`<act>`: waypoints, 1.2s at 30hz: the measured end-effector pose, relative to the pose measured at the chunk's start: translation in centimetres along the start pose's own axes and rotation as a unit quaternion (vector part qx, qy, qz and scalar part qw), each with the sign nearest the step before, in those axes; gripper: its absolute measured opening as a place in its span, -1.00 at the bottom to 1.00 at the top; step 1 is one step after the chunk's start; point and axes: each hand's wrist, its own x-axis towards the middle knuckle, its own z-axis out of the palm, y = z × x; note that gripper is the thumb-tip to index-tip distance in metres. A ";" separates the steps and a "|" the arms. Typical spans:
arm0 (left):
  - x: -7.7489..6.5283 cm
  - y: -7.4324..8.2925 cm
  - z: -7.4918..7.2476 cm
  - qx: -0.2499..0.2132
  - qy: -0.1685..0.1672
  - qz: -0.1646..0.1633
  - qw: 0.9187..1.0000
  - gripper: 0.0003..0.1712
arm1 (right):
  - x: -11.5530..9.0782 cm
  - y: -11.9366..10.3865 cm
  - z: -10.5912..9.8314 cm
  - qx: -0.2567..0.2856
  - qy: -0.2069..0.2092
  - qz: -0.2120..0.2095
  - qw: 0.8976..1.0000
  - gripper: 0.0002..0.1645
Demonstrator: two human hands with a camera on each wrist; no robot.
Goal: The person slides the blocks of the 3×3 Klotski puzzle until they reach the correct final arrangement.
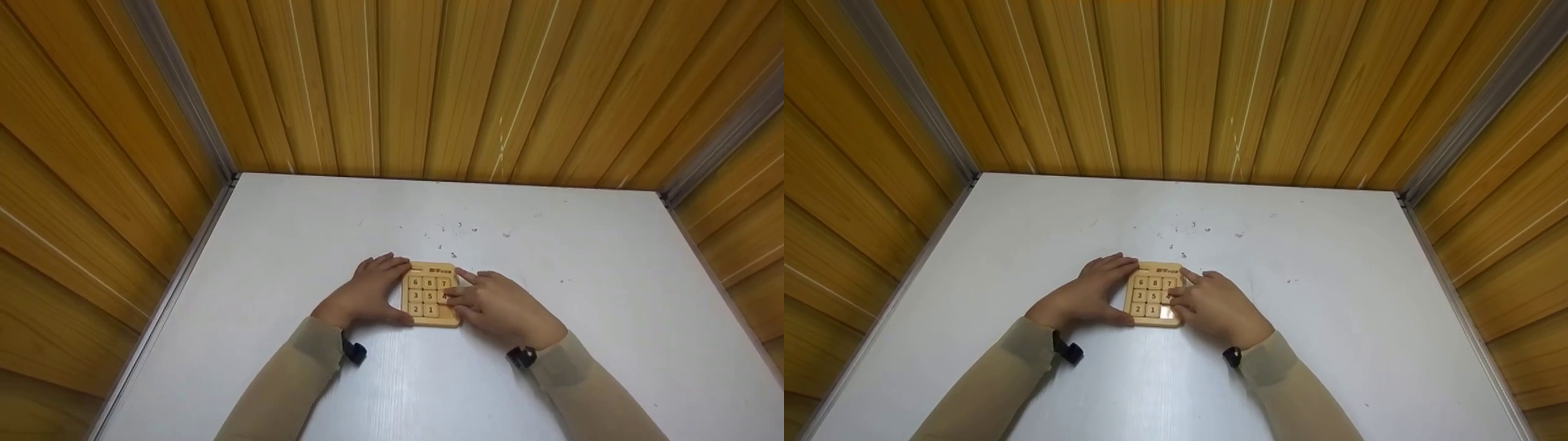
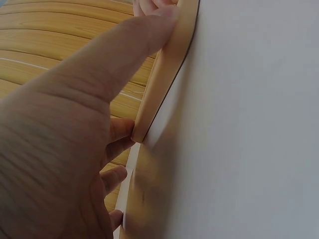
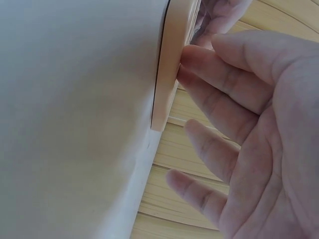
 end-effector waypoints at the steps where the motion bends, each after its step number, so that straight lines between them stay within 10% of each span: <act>1: 0.0 0.0 0.0 0.000 0.000 0.000 1.000 0.46 | 0.0 0.1 0.1 0.002 0.001 0.000 1.000 -0.61; 36: 0.1 -0.1 -0.1 0.005 0.001 0.002 1.000 0.46 | 0.0 -2.3 0.2 -0.044 -0.009 -0.076 0.996 -0.58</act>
